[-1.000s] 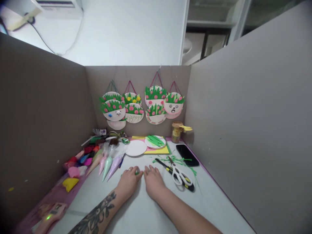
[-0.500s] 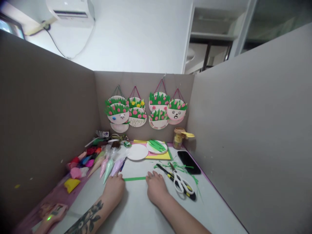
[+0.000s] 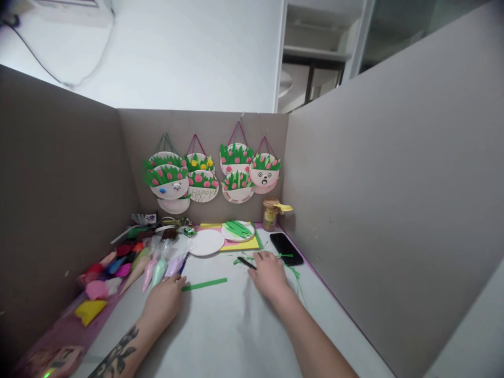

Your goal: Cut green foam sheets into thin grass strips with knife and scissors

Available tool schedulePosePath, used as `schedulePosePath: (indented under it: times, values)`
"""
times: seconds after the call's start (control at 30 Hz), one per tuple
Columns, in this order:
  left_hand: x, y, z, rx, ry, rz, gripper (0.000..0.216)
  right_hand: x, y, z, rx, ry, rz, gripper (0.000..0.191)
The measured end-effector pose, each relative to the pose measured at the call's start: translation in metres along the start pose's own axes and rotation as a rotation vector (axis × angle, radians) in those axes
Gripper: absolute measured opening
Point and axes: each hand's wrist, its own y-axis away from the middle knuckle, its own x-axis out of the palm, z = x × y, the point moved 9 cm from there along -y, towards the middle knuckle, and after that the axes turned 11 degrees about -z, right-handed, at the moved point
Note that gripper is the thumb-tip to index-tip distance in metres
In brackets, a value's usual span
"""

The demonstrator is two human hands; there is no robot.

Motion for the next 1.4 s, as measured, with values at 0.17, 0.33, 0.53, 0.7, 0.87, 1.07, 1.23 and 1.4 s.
schedulePosePath:
  times: [0.17, 0.33, 0.53, 0.7, 0.87, 1.07, 1.23, 1.4]
  values:
    - [-0.001, 0.002, -0.028, 0.101, 0.064, -0.007, 0.039, 0.018, 0.008, -0.051, 0.167, -0.014, 0.24, 0.079]
    - [0.002, 0.005, -0.047, 0.167, 0.092, 0.011, 0.035, 0.035, 0.014, -0.038, 0.103, -0.077, 0.307, 0.095]
    - [0.002, 0.004, -0.045, 0.181, 0.117, 0.01, 0.034, 0.026, 0.003, -0.052, 0.078, -0.029, 0.23, 0.074]
    - [0.005, 0.001, -0.042, 0.181, 0.153, 0.002, 0.035, 0.023, -0.008, -0.09, 0.099, -0.008, 0.178, 0.05]
    - [0.014, -0.004, -0.04, 0.185, 0.178, -0.005, 0.035, 0.031, -0.011, -0.093, 0.071, -0.028, 0.183, 0.043]
    - [0.015, -0.011, -0.036, 0.136, 0.214, -0.05, 0.035, 0.038, -0.009, -0.043, -0.067, -0.118, 0.178, 0.04]
    - [0.014, -0.015, -0.035, 0.113, 0.237, -0.047, 0.032, 0.045, -0.004, -0.033, -0.036, -0.084, 0.217, 0.037]
    - [0.015, -0.014, -0.035, 0.106, 0.296, -0.055, 0.031, 0.033, 0.003, -0.007, -0.153, -0.166, 0.177, 0.035]
